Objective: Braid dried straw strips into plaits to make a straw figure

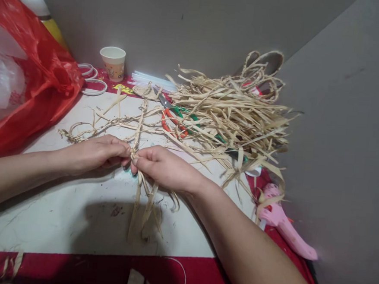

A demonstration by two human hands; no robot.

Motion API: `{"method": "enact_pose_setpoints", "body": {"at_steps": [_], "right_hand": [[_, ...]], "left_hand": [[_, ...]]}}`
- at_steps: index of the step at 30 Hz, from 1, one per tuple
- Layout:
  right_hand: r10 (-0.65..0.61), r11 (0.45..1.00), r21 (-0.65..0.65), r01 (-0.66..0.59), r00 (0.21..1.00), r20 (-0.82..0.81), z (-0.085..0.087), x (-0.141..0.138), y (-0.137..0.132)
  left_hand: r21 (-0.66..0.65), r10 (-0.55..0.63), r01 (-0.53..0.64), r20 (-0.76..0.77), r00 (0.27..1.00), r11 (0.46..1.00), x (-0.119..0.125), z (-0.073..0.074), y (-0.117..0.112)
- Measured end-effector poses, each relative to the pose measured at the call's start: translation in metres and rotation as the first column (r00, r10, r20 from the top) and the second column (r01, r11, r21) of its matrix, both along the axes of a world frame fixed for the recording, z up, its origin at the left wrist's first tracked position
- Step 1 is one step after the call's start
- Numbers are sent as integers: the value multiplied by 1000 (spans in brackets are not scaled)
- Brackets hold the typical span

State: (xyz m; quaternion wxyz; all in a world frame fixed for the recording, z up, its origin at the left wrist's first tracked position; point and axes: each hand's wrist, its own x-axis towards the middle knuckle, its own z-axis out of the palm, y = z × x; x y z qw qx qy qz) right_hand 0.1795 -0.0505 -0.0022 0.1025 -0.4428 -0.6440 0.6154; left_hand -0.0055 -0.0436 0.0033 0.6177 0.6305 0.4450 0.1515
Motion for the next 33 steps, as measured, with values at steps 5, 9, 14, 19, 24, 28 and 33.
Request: {"method": "enact_pose_setpoints", "body": {"at_steps": [5, 9, 14, 19, 24, 28, 33], "right_hand": [[31, 991, 131, -40, 997, 70, 4, 0, -1], [3, 982, 185, -22, 995, 105, 7, 0, -2], [-4, 954, 298, -38, 990, 141, 8, 2, -2], [40, 912, 396, -108, 983, 177, 7, 5, 0], [-34, 862, 494, -113, 960, 278, 11, 3, -1], [-111, 950, 304, 68, 986, 126, 12, -3, -7], [-308, 951, -24, 308, 950, -39, 4, -16, -18]], "left_hand": [[-130, 1, 7, 61, 998, 991, 3, -1, -1], [-37, 19, -18, 17, 1000, 999, 2, -3, -2], [57, -5, 7, -34, 999, 998, -1, -5, -3], [85, -39, 45, -73, 997, 995, -1, -4, -3], [177, -43, 65, -126, 991, 982, 2, -1, -5], [223, -8, 33, -112, 994, 974, 4, 0, -8], [140, 30, -26, -29, 999, 990, 4, -3, -10]]}}
